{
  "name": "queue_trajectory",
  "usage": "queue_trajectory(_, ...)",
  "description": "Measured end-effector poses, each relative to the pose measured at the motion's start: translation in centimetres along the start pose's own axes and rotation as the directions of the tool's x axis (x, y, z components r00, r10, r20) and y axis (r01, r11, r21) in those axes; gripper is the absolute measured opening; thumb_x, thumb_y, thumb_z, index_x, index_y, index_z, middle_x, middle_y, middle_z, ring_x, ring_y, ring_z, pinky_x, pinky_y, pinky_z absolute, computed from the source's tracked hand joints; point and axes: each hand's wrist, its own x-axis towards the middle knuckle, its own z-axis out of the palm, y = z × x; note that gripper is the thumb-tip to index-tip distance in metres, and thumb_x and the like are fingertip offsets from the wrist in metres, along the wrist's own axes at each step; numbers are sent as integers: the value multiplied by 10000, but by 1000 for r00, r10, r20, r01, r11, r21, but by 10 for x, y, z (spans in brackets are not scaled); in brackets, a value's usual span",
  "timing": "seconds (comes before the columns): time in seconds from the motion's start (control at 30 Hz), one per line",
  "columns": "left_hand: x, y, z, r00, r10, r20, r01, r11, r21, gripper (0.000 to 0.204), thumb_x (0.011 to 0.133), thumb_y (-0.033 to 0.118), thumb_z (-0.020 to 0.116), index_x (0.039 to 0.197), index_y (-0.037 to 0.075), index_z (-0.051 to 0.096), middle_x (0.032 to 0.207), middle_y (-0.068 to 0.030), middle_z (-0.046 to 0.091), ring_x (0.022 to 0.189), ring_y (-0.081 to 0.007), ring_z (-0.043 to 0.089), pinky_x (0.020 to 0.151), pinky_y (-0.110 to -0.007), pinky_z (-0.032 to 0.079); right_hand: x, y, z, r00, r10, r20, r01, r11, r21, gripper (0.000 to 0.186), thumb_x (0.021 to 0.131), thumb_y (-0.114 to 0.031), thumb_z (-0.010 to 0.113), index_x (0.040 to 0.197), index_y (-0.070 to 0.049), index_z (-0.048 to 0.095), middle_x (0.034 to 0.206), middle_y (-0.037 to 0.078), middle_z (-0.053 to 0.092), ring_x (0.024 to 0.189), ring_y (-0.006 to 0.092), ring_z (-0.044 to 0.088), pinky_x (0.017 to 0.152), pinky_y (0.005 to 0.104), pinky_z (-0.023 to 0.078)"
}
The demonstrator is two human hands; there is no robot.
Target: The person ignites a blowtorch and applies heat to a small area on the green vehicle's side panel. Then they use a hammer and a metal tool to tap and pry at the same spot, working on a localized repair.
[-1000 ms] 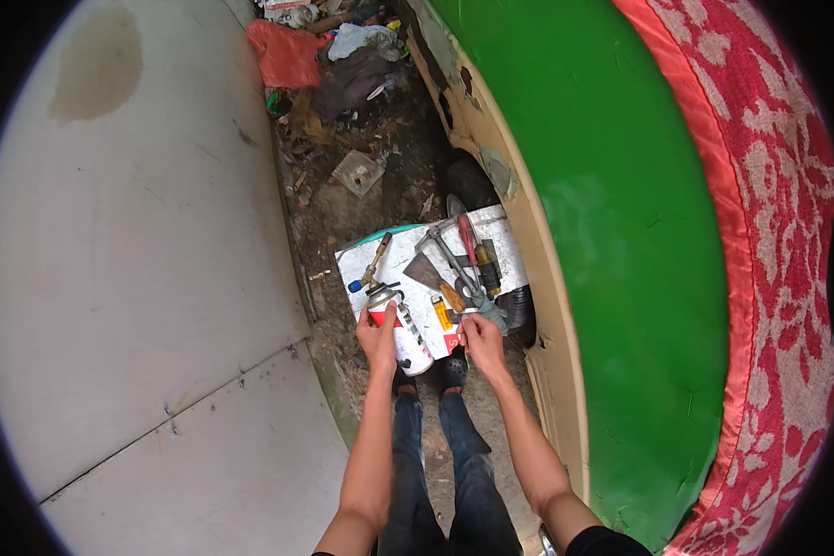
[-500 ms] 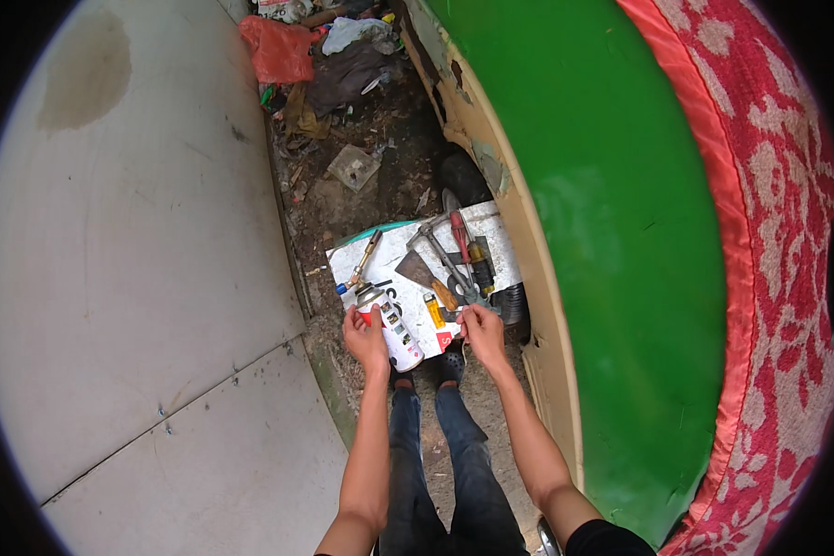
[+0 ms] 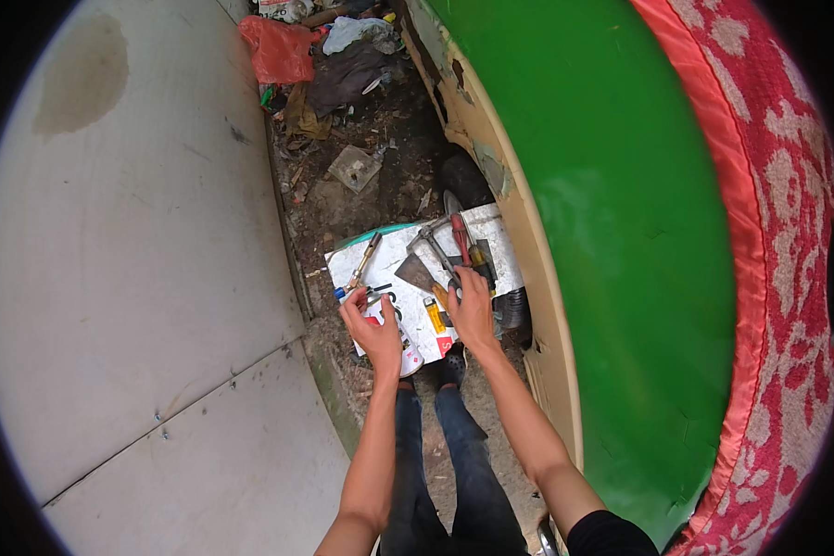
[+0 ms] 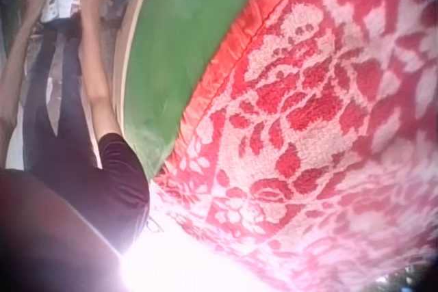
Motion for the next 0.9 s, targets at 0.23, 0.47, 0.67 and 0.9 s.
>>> queue_trajectory(0.23,0,4,3,997,53,64,-51,998,-40,298,894,45,720,1152,-19,585,1051,-124,610,976,-226,627,888,-346,501,20,3,23,999,24,25,-21,989,-147,412,893,-54,653,1262,93,548,1156,251,600,1105,405,558,950,462,478)
queue_trajectory(0.47,-5,12,-7,996,61,71,-53,993,-105,229,930,30,669,1141,-20,594,1032,-116,639,946,-192,635,863,-333,505,19,-4,15,1000,7,19,-3,974,-226,336,901,-63,636,1212,53,587,1078,216,613,1046,400,555,905,458,475)
queue_trajectory(0.67,-10,19,-8,977,30,210,-1,991,-135,143,976,50,603,1099,-23,615,964,-116,661,880,-199,643,821,-336,509,-13,-29,-27,991,77,-114,-70,996,57,278,981,-72,565,1230,51,563,1064,232,620,989,445,606,831,483,491)
queue_trajectory(0.9,-22,19,37,876,48,481,44,983,-178,109,978,40,587,1053,-14,645,907,-119,685,828,-206,668,782,-323,514,-58,-17,-55,962,191,-193,-176,980,91,284,1004,-86,552,1252,54,556,1057,255,621,936,464,635,793,491,504)
